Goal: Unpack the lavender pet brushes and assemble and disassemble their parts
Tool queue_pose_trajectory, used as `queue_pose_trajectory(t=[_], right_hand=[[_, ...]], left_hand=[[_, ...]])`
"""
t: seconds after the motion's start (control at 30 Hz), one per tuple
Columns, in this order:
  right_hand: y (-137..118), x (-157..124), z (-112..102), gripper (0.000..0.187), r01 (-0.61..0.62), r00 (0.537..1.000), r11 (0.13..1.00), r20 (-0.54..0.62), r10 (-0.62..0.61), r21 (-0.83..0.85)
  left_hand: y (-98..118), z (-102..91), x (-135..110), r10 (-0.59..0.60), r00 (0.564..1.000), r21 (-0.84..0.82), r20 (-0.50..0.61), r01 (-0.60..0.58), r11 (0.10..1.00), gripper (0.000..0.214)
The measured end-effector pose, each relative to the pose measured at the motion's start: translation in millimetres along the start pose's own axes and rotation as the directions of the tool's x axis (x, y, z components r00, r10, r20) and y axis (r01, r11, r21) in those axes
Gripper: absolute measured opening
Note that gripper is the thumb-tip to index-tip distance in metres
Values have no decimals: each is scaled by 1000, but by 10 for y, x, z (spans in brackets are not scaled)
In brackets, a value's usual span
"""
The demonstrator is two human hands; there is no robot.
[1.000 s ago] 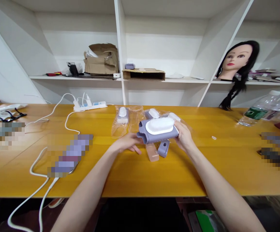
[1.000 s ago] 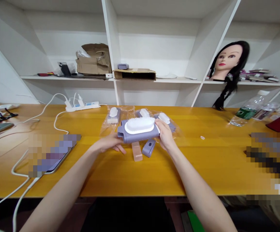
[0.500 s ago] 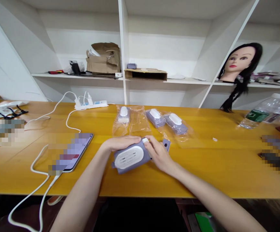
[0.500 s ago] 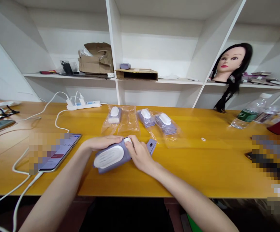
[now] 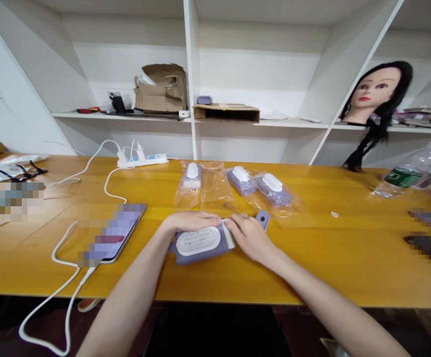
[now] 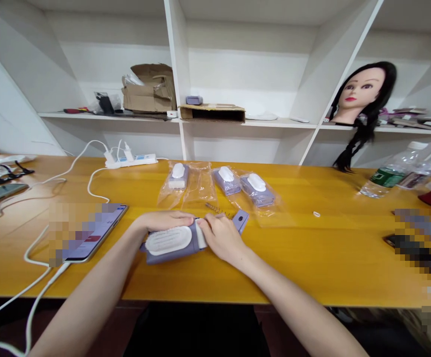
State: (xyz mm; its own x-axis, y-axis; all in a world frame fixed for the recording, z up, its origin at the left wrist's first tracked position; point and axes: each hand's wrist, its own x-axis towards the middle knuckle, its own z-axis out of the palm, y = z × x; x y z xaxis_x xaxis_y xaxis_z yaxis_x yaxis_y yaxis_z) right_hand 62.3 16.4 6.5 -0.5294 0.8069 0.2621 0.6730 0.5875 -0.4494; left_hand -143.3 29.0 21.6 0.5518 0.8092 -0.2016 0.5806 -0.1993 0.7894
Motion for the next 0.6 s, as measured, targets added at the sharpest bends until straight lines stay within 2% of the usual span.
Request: queue_pose_trajectory(t=[0.1, 0.23, 0.43, 0.53, 0.6], right_hand=[[-15, -11, -38, 27, -43, 999, 990, 2, 43, 137], [-88, -27, -55, 24, -89, 996, 971, -5, 93, 222], [-51, 18, -57, 25, -96, 993, 915, -27, 116, 391], [3, 63, -66, 24, -132, 989, 902, 0, 145, 412], [32, 89, -78, 22, -145, 989, 923, 25, 146, 357]], left_hand=[[14, 53, 46, 13, 999, -48, -40, -15, 999, 51], [59, 116, 60, 37, 995, -152, -91, -51, 987, 50], [82, 168, 77, 133, 989, -247, -67, -146, 958, 52], [73, 181, 97, 123, 992, -267, -37, -128, 955, 58], [70, 194, 116, 93, 995, -235, -35, -99, 967, 60]])
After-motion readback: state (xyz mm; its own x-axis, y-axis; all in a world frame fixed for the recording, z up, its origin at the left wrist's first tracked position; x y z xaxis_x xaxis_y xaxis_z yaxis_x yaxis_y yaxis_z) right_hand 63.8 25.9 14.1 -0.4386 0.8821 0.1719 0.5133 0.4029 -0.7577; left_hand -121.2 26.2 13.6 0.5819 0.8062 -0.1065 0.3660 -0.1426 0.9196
